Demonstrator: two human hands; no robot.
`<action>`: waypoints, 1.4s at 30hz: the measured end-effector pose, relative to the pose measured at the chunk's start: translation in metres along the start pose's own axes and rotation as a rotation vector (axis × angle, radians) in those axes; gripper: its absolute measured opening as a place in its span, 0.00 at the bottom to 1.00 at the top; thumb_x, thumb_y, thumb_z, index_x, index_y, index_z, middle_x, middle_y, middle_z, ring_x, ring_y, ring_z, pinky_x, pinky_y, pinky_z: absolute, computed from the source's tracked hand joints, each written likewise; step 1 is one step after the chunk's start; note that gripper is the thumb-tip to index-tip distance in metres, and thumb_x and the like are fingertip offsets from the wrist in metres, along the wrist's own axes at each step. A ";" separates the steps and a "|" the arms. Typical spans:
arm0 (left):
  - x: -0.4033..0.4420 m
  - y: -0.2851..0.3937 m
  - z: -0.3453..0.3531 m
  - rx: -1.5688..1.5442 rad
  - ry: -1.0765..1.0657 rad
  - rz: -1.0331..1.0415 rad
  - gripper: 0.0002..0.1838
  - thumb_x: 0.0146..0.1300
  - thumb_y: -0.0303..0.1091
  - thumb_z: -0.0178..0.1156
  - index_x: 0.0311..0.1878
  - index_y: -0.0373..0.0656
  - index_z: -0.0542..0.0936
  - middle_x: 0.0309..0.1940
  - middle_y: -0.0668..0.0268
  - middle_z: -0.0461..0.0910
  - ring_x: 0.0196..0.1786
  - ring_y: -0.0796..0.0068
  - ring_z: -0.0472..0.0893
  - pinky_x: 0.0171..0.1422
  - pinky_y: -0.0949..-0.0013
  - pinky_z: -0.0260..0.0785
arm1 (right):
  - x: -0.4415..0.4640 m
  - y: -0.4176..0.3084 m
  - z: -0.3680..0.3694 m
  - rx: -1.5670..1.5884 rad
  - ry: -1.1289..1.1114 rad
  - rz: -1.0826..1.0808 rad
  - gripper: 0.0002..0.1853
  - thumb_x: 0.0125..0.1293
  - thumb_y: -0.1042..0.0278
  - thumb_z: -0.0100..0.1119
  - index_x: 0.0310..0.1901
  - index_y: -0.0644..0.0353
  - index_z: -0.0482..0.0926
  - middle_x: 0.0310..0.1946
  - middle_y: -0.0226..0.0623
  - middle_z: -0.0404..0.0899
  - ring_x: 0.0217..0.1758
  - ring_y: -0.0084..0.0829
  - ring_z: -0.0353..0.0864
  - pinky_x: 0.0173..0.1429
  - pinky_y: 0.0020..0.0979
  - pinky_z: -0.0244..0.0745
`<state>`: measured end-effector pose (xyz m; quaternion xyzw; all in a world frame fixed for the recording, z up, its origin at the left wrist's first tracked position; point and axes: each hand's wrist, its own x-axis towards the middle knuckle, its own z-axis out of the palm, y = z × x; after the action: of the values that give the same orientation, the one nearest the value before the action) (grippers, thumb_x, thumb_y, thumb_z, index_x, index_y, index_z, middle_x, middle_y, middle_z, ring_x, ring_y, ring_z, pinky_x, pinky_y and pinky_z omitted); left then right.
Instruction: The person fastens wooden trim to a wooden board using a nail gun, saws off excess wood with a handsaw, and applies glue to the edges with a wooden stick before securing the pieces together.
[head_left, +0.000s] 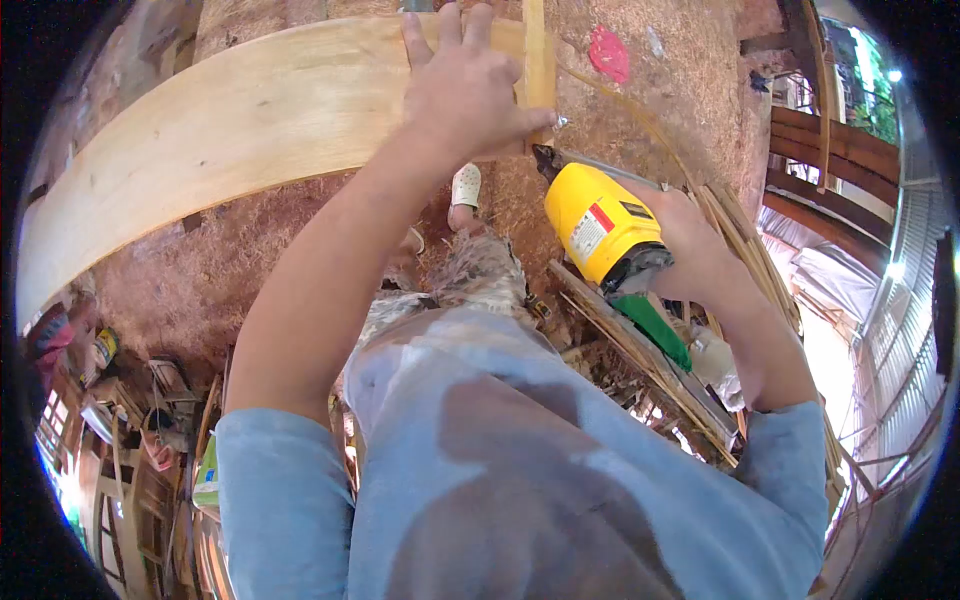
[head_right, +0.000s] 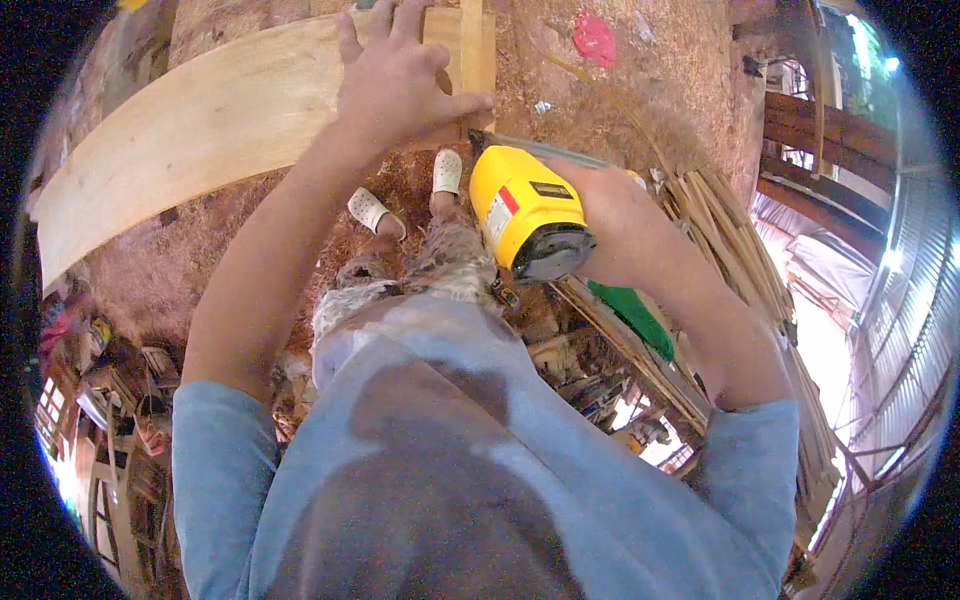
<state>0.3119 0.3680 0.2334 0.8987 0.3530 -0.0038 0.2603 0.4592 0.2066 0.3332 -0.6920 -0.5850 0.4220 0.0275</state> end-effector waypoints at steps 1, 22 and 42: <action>0.003 0.000 0.003 -0.028 -0.017 -0.013 0.30 0.51 0.64 0.65 0.44 0.46 0.88 0.74 0.43 0.56 0.78 0.40 0.49 0.79 0.34 0.30 | 0.001 0.000 -0.001 -0.003 -0.004 -0.005 0.34 0.47 0.68 0.72 0.60 0.57 0.75 0.45 0.51 0.83 0.50 0.52 0.82 0.54 0.43 0.78; 0.005 -0.004 0.024 -0.066 0.239 0.072 0.26 0.47 0.56 0.69 0.44 0.47 0.89 0.63 0.50 0.66 0.72 0.49 0.57 0.79 0.36 0.38 | 0.005 -0.004 -0.011 -0.075 -0.100 0.064 0.32 0.45 0.68 0.73 0.56 0.60 0.76 0.42 0.52 0.84 0.48 0.52 0.83 0.52 0.44 0.78; 0.006 -0.006 0.025 0.001 0.208 0.052 0.32 0.47 0.63 0.69 0.48 0.48 0.88 0.69 0.50 0.62 0.76 0.48 0.53 0.81 0.40 0.34 | 0.002 -0.021 -0.003 -0.077 -0.056 -0.004 0.31 0.50 0.70 0.71 0.59 0.56 0.75 0.48 0.50 0.83 0.52 0.52 0.81 0.55 0.44 0.77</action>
<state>0.3167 0.3635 0.2076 0.9032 0.3547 0.0962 0.2218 0.4442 0.2162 0.3450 -0.6795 -0.6026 0.4182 -0.0147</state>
